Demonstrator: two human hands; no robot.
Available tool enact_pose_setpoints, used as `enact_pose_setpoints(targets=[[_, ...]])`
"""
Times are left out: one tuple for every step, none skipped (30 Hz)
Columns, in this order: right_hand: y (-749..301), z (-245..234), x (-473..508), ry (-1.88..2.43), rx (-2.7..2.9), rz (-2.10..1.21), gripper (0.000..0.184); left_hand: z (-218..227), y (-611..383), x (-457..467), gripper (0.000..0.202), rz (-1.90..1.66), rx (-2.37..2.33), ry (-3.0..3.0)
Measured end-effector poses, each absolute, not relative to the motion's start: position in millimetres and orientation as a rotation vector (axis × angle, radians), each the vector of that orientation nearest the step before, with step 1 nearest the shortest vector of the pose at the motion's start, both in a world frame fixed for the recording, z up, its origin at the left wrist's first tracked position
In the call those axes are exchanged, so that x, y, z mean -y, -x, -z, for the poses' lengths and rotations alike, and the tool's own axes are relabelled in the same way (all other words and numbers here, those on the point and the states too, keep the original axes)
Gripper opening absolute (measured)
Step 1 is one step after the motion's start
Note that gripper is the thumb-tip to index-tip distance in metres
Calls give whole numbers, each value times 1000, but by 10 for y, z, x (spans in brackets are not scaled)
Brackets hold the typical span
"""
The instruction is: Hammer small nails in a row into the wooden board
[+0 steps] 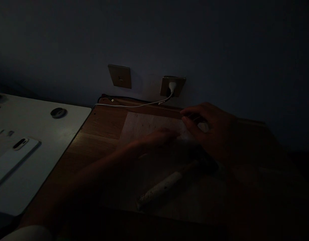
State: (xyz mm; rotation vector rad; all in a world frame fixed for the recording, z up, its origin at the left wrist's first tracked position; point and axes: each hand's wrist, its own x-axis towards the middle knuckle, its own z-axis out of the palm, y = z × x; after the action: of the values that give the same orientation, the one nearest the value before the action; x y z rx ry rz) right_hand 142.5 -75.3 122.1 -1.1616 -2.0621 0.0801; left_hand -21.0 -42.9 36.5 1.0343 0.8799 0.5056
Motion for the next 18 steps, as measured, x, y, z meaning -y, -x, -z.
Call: enact_pose_setpoints(targets=[[-1425,-1227,758,1169,2065,-83,12,-360,219,441,37,-511,-868,-1204],[-1425,-1235,765,1180,2069,-89,12,-361,231,449,36,-517,-850,-1363],[-1423,-1245,771,1199,2074,-100,13,-363,246,454,35,-514,-840,-1503],[-1421,-1255,778,1220,2077,-111,14,-363,259,456,35,-519,-843,-1621],[-1418,-1264,783,1240,2082,-123,15,-358,268,457,34,-524,-845,-1714],[-1415,-1270,786,1256,2085,-133,15,-348,273,460,34,-532,-844,-1783],[-1412,-1274,788,1264,2089,-140,16,-335,274,464,32,-544,-844,-1834],[-1411,-1274,787,1267,2092,-146,16,-324,273,471,31,-553,-839,-1873],[-1410,-1272,785,1270,2095,-149,16,-319,273,478,30,-561,-830,-1903],[-1411,-1267,782,1273,2097,-147,16,-325,276,486,30,-561,-811,-1926],[-1412,-1262,778,1276,2100,-145,15,-344,285,491,31,-551,-785,-1944],[-1415,-1257,774,1275,2100,-143,15,-377,301,494,33,-536,-754,-1954],[-1420,-1252,771,1272,2098,-141,15,-424,326,494,34,-513,-717,-1958],[-1425,-1249,768,1270,2097,-142,15,-482,357,490,35,-495,-681,-1955],[-1431,-1248,767,1271,2098,-146,15,-546,393,484,35,-480,-648,-1947],[-1438,-1248,766,1273,2097,-147,15,-614,434,476,33,-470,-620,-1936],[-1445,-1250,767,1275,2094,-146,16,-681,475,468,32,-462,-602,-1927],[-1452,-1254,769,1274,2090,-140,16,-747,516,461,30,-451,-595,-1924]])
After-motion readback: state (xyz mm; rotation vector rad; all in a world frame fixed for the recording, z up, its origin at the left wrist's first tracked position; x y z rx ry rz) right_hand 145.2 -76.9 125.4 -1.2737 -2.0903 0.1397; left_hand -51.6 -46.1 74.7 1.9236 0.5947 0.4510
